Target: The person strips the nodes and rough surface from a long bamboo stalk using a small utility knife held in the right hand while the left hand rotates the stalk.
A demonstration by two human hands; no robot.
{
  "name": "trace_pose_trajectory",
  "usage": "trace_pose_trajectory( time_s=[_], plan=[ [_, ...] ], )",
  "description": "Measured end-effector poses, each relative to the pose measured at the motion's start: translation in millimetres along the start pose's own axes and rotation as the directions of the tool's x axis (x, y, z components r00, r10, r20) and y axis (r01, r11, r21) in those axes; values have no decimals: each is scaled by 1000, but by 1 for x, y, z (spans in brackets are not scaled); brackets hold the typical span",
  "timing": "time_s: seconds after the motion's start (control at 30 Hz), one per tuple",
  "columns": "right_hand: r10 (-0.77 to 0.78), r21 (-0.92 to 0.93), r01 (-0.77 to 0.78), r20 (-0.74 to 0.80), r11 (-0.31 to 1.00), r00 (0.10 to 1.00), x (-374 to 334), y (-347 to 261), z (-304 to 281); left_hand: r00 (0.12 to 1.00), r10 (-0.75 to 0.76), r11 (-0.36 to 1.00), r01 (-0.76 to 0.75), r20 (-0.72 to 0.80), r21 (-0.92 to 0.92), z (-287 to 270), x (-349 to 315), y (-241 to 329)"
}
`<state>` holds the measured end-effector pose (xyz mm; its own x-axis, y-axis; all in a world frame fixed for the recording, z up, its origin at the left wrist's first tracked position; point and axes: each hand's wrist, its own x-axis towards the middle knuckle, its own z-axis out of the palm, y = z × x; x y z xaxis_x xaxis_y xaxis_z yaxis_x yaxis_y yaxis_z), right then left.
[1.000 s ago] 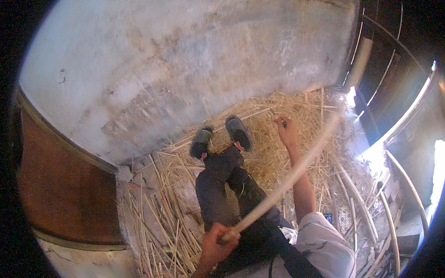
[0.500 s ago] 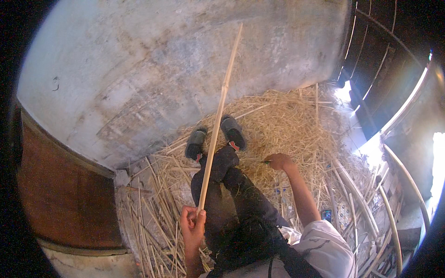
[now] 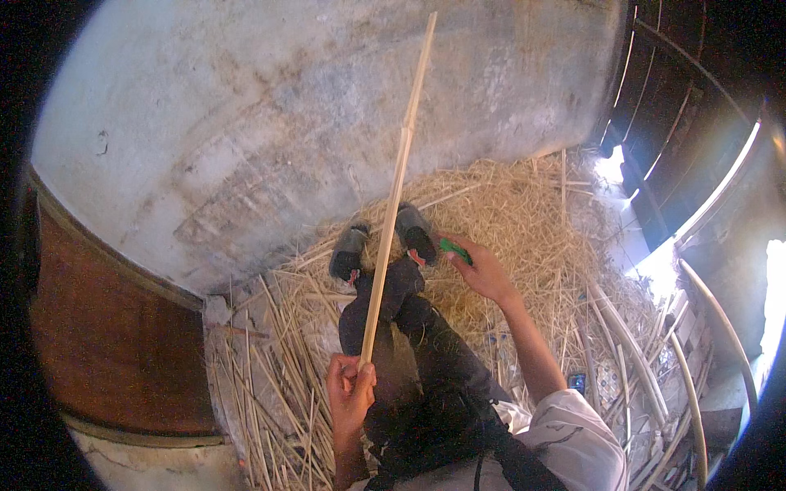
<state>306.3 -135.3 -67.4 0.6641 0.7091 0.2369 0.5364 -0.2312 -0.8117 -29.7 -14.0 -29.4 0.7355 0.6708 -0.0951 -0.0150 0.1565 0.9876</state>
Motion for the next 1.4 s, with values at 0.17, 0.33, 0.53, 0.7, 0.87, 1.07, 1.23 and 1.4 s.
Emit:
trace_pose_trajectory(
  time_s=[0.17, 0.33, 0.53, 0.7, 0.87, 1.07, 1.23, 1.4],
  plan=[
    [33, 279, -19, -46, 960, 998, -11, -54, 3, 998, -66, 996, 65, -11, -53, 12, 4, 11],
    [-81, 322, 62, 47, 945, 996, -32, -98, 13, 990, -122, 978, 132, 72, -164, 21, 10, 28],
    [-267, 267, 251, 28, 930, 963, -49, -116, 27, 991, -93, 963, 114, 98, -243, 28, 17, 43],
    [-355, 139, 348, 23, 927, 935, -55, -118, 34, 995, -86, 972, 96, 55, -215, 30, 22, 50],
    [-445, 44, 443, 23, 895, 895, -59, -128, 32, 1000, -11, 989, 15, 24, -145, 39, 28, 57],
    [-460, -47, 460, 3, 887, 888, -61, -130, 32, 999, -4, 984, 12, 50, -175, 40, 28, 52],
    [-485, -106, 481, -14, 870, 875, -59, -132, 31, 996, 93, 989, -91, 14, -115, 45, 24, 45],
    [-499, -166, 487, -35, 857, 866, -58, -136, 28, 990, 135, 991, -135, -24, 10, 45, 20, 40]
  ],
)
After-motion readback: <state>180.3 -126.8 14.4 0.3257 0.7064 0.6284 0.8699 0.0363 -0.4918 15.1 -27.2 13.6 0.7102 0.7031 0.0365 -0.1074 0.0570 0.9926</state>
